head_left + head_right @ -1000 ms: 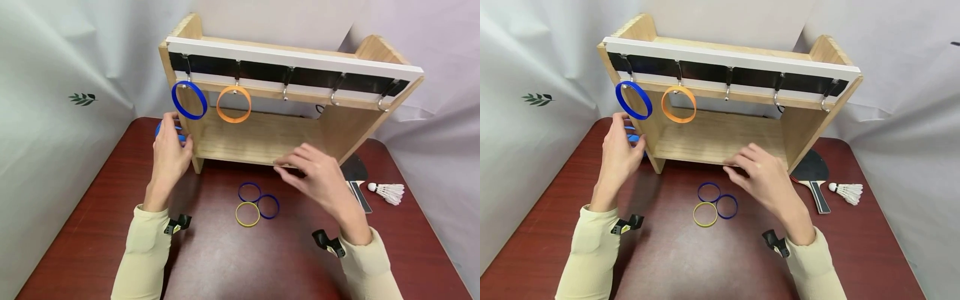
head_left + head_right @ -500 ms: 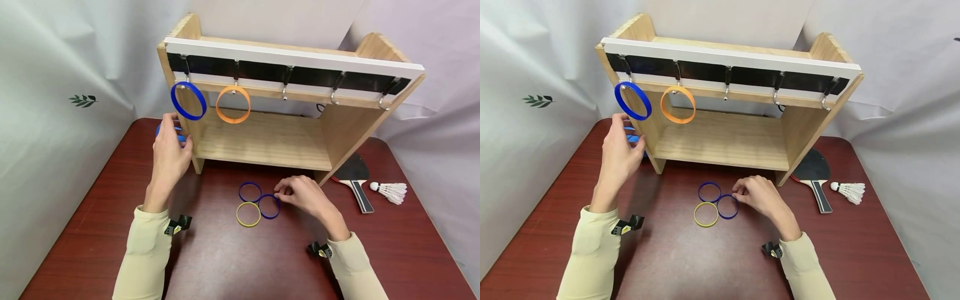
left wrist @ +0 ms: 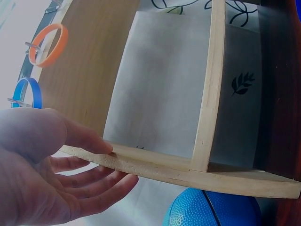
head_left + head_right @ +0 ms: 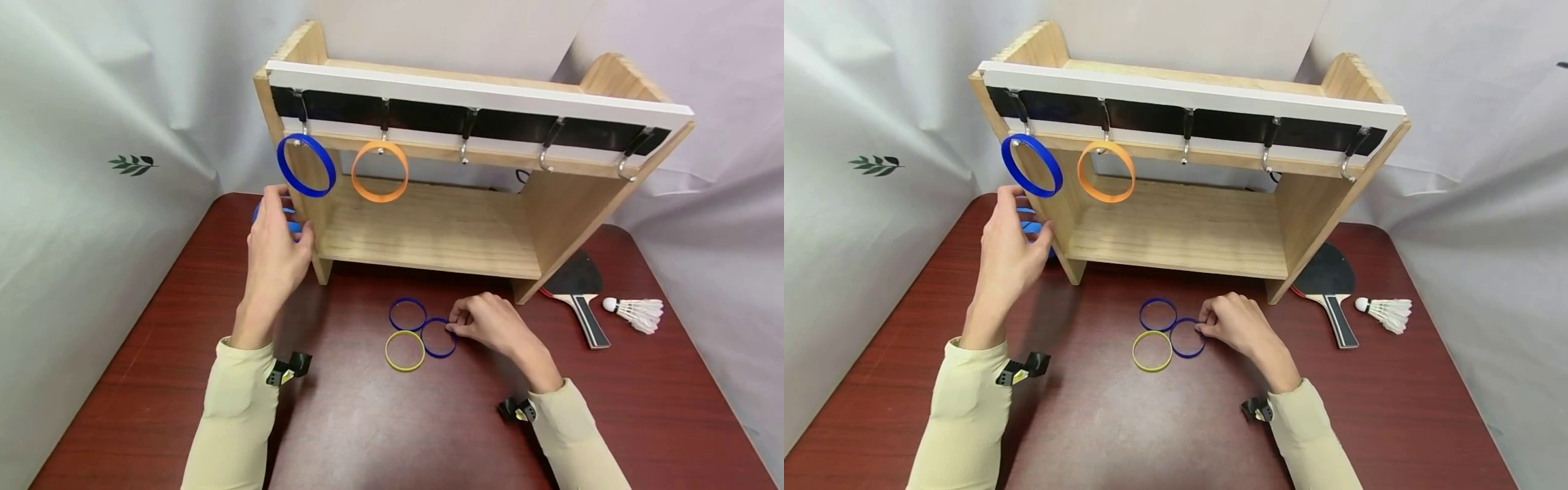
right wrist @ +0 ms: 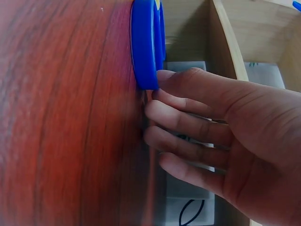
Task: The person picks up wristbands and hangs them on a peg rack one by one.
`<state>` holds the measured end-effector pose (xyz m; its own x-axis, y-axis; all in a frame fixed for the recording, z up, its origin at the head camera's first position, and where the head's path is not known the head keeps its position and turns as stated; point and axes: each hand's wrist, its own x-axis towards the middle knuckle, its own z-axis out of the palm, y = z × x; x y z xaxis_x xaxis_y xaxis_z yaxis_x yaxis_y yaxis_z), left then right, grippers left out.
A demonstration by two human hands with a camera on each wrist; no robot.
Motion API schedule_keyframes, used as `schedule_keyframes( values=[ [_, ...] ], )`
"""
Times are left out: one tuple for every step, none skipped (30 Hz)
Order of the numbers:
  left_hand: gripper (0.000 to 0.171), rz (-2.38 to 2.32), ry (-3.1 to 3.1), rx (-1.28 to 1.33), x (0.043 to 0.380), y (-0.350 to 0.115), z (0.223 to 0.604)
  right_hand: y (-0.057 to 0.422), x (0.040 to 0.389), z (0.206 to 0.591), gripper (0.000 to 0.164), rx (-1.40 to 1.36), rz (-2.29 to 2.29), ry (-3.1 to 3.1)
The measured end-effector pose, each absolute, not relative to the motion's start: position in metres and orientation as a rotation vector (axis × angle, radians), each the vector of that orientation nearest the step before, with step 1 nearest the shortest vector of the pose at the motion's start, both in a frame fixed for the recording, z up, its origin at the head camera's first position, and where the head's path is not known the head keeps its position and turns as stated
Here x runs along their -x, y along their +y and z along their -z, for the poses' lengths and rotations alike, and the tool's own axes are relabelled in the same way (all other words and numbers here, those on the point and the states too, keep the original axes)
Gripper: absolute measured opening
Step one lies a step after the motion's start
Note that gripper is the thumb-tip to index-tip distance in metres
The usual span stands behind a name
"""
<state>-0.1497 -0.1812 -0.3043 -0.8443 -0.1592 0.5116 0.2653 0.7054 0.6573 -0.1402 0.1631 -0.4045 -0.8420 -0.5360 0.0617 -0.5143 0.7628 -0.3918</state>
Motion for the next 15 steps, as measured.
schedule_keyframes(
  values=[
    [0.045,1.028,-2.365,0.082,0.1496,-0.1811,0.3043,0.1628,0.1397,0.4042,0.012,0.861,0.613,2.904],
    [0.045,1.029,-2.365,0.083,0.1495,-0.1810,0.3043,0.1625,0.1393,0.4039,0.013,0.860,0.610,2.908],
    [0.045,1.029,-2.365,0.084,0.1494,-0.1810,0.3043,0.1623,0.1391,0.4036,0.013,0.858,0.603,2.911],
    [0.045,1.029,-2.365,0.084,0.1494,-0.1810,0.3043,0.1619,0.1388,0.4032,0.013,0.857,0.600,2.913],
    [0.045,1.030,-2.364,0.083,0.1494,-0.1810,0.3044,0.1614,0.1386,0.4026,0.013,0.855,0.598,2.915],
    [0.045,1.030,-2.363,0.083,0.1494,-0.1810,0.3044,0.1610,0.1385,0.4022,0.013,0.854,0.596,2.915],
    [0.045,1.030,-2.362,0.082,0.1494,-0.1810,0.3045,0.1606,0.1383,0.4019,0.013,0.854,0.595,2.912],
    [0.045,1.030,-2.360,0.082,0.1494,-0.1810,0.3045,0.1606,0.1382,0.4018,0.013,0.854,0.596,2.908],
    [0.045,1.030,-2.359,0.082,0.1494,-0.1811,0.3046,0.1605,0.1381,0.4017,0.012,0.854,0.595,2.905],
    [0.045,1.029,-2.358,0.082,0.1495,-0.1811,0.3047,0.1605,0.1380,0.4017,0.012,0.853,0.596,2.903],
    [0.044,1.029,-2.357,0.083,0.1495,-0.1811,0.3048,0.1605,0.1379,0.4018,0.012,0.852,0.596,2.901],
    [0.044,1.029,-2.357,0.084,0.1496,-0.1810,0.3048,0.1605,0.1378,0.4020,0.012,0.851,0.596,2.901],
    [0.045,1.028,-2.357,0.084,0.1496,-0.1810,0.3049,0.1606,0.1378,0.4021,0.011,0.849,0.597,2.902],
    [0.045,1.028,-2.357,0.085,0.1495,-0.1810,0.3049,0.1607,0.1378,0.4023,0.011,0.849,0.599,2.903],
    [0.045,1.027,-2.358,0.085,0.1495,-0.1809,0.3050,0.1604,0.1378,0.4024,0.011,0.847,0.599,2.905]
  ],
)
